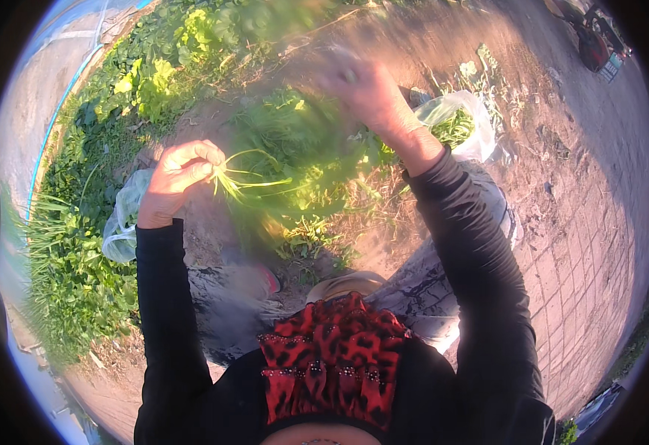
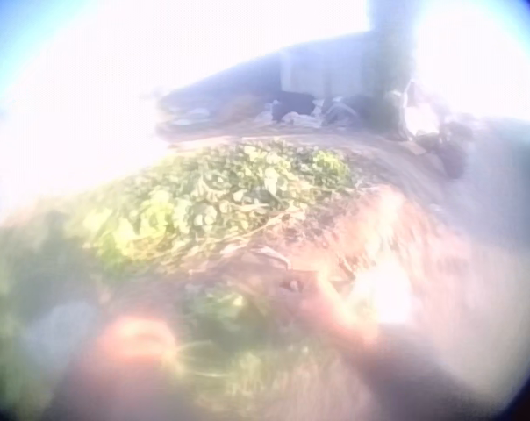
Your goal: The person sits on the ground and repeatedly picks up bunches of green leafy vegetables, removes unwanted parts by hand, and places the cleaned bunches into a white plastic bag. The process continues throughout the clip.
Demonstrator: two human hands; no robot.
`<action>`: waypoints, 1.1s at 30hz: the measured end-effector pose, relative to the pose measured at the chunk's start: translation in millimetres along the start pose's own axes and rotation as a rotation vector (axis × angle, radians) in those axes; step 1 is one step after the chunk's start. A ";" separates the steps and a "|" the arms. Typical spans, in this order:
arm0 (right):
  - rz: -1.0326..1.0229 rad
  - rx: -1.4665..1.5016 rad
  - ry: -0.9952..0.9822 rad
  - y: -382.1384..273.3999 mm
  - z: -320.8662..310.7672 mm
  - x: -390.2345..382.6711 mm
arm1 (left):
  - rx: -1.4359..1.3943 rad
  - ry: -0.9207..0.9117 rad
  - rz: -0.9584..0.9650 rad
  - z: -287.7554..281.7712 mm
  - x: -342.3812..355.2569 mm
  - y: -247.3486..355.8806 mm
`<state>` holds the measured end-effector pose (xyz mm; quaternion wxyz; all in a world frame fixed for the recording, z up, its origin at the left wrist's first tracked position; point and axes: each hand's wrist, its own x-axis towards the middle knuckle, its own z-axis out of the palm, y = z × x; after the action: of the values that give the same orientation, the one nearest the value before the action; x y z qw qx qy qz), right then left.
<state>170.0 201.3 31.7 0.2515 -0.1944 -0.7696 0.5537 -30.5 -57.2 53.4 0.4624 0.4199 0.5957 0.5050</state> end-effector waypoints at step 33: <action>-0.044 -0.034 -0.478 -24.2 70.0 -23.1 | 0.388 0.196 0.255 55.1 29.9 9.6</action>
<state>145.8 127.6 32.5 0.0710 -0.0451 -0.8207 0.5652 17.0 -15.1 55.7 0.2459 0.5217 0.6656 0.4737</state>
